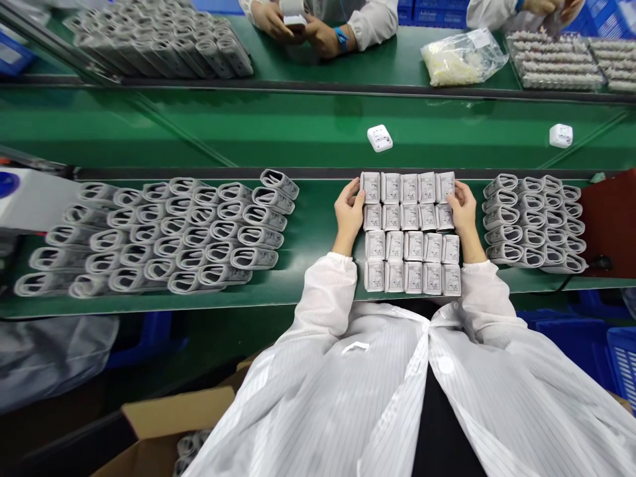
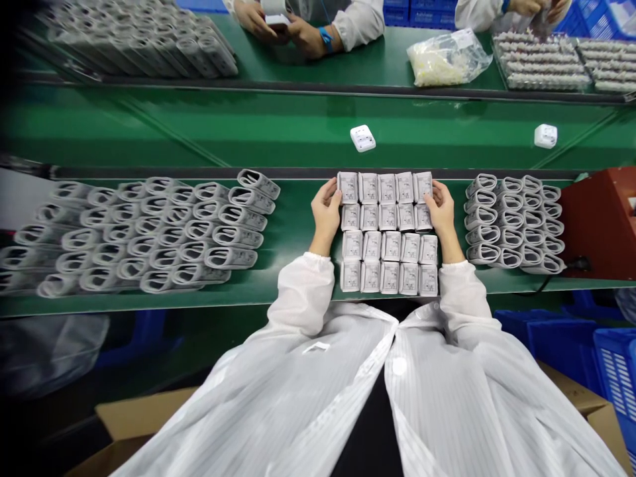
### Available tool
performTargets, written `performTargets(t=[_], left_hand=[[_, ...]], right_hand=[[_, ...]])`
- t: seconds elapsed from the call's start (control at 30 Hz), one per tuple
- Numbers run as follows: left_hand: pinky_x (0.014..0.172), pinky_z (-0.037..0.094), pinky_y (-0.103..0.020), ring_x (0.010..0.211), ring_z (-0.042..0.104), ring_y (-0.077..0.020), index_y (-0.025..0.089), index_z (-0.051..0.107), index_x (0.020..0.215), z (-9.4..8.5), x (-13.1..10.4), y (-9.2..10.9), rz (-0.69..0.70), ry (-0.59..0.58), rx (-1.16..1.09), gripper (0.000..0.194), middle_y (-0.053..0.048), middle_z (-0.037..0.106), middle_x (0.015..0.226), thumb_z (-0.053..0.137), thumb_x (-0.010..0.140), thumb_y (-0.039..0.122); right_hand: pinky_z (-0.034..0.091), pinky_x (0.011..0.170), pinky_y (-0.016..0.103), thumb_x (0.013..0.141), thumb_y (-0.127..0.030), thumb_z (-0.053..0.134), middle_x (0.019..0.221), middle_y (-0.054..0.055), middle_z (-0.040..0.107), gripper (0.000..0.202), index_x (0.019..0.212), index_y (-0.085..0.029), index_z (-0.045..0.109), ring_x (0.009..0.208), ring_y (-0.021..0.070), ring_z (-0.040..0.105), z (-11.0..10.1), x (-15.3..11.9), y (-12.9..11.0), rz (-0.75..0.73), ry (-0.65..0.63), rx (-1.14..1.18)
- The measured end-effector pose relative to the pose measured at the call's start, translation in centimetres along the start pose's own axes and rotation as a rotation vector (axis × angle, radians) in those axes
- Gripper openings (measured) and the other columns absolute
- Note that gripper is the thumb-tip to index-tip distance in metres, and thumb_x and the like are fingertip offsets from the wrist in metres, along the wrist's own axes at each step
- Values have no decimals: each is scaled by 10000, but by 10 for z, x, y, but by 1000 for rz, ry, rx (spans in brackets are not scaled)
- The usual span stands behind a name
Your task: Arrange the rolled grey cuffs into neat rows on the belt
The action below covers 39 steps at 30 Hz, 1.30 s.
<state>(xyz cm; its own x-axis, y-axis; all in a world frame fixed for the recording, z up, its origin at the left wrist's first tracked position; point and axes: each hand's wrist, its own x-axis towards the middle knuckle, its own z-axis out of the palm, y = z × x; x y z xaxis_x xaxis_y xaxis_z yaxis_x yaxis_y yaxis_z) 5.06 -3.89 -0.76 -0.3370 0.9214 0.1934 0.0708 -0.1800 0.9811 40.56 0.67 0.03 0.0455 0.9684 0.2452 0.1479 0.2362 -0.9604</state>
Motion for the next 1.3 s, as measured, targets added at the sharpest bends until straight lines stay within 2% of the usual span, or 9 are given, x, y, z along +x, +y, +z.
performTargets(t=[0.33,0.67,0.87,0.97,1.03,1.17,1.23,1.3], left_hand=[[1285,591,-516,1440,754,-355,202,760,1426,4,-7,13,16,54,3,734,-200,787,1488,765,962,771],[1132,655,-394,1307,771,-271,203,796,1314,5,-8,15,94,169,109,513,-146,799,1382,689,1063,638],[1179,640,-428,1339,755,-289,203,787,1331,4,-7,11,97,174,105,582,-150,786,1396,672,1062,706],[1177,645,-425,1370,753,-295,218,746,1415,5,-5,6,91,146,74,699,-155,768,1448,701,1012,788],[1173,648,-422,1355,768,-293,238,703,1491,5,-3,1,72,110,52,771,-163,745,1504,741,975,810],[1124,677,-456,1166,830,-268,271,656,1564,4,6,-6,-9,26,32,874,-178,742,1523,877,881,769],[1074,697,-470,1086,836,-262,263,664,1557,3,9,-7,-38,-25,61,907,-182,762,1483,943,829,726],[1029,709,-466,1048,831,-258,251,677,1545,3,10,-8,-46,-48,86,906,-188,765,1470,972,809,689]], right_hand=[[640,1167,562,809,-914,812,1284,136,795,836,1327,-276,660,1236,357,776,1,-5,0,-2,52,-18],[652,1132,582,809,-920,820,1173,118,799,819,1265,-251,696,1125,351,783,2,-2,1,-43,141,-4],[667,1090,575,834,-924,804,1175,108,787,820,1303,-267,662,1146,356,780,1,-3,6,-23,138,10],[648,1128,589,839,-909,823,1208,108,780,838,1359,-281,628,1177,358,774,0,0,8,-20,89,34],[642,1136,596,821,-892,858,1258,112,767,908,1450,-299,583,1171,353,776,-1,5,9,-9,9,44],[677,1049,590,767,-910,902,1317,111,725,1136,1650,-345,464,1042,317,774,-4,16,9,23,-198,0],[687,1018,582,759,-939,887,1304,105,702,1126,1630,-348,487,994,297,762,-6,20,8,27,-252,-41],[692,1008,579,749,-946,887,1284,95,683,1073,1554,-340,520,974,286,756,-8,20,7,32,-253,-57]])
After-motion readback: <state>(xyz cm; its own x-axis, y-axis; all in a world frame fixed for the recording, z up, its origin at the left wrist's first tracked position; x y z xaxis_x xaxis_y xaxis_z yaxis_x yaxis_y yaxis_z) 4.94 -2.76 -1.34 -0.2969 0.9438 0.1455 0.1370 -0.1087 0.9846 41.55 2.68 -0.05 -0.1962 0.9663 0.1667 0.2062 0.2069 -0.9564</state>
